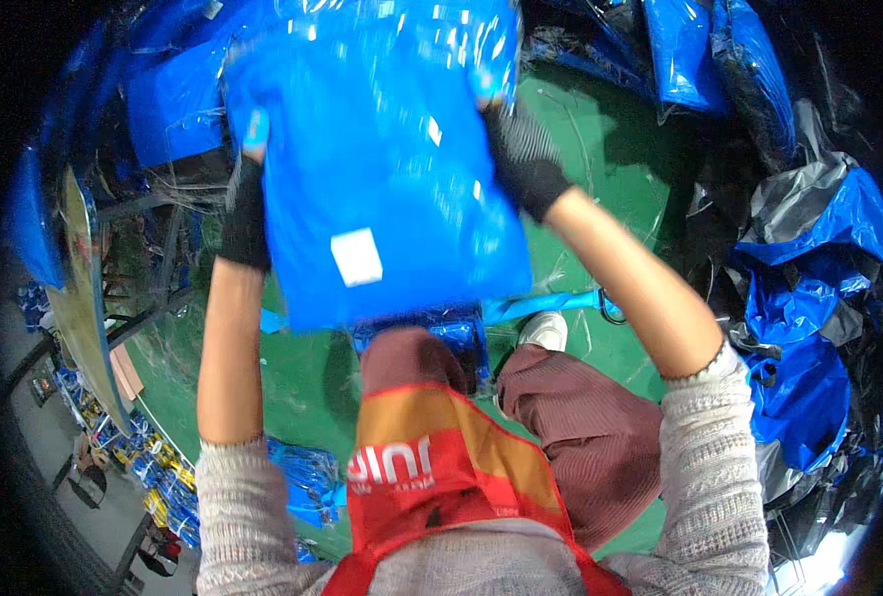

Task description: The person gathers several plastic-wrapped packages on a green floor, wraps them together with a blue strap, ties the strap, and uses scissors to trim the excess. The person repeats this bundling process multiple times, stacking the finished bundles.

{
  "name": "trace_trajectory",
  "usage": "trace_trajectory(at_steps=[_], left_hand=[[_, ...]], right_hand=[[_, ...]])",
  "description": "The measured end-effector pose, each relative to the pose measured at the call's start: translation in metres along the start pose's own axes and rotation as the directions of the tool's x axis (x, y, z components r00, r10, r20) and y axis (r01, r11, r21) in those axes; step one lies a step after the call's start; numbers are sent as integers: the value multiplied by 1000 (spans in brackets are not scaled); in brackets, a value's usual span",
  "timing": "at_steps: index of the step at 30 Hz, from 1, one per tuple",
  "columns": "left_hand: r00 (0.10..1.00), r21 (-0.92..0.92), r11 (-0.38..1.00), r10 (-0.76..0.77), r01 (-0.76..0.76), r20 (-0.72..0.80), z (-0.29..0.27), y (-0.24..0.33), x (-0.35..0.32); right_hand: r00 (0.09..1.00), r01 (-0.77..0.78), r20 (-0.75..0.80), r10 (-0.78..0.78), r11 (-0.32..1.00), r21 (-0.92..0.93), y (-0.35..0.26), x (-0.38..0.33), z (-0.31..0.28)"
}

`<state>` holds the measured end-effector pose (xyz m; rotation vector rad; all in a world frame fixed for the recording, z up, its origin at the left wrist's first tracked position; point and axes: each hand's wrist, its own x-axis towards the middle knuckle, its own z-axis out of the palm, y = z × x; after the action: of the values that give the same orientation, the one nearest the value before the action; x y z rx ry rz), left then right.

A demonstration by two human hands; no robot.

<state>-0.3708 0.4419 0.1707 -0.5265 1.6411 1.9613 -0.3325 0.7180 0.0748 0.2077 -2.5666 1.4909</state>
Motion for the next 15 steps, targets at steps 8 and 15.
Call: trace_trajectory(at_steps=[8,15], left_hand=[[940,-270,922,-319,277,-123,-97,-167,-156],[956,642,746,26,176,-292,-182,-345,-158]], right_hand=[[530,-845,329,782,453,284,-91,-189,58],[419,-905,180,890,426,-3,-60,-252,100]])
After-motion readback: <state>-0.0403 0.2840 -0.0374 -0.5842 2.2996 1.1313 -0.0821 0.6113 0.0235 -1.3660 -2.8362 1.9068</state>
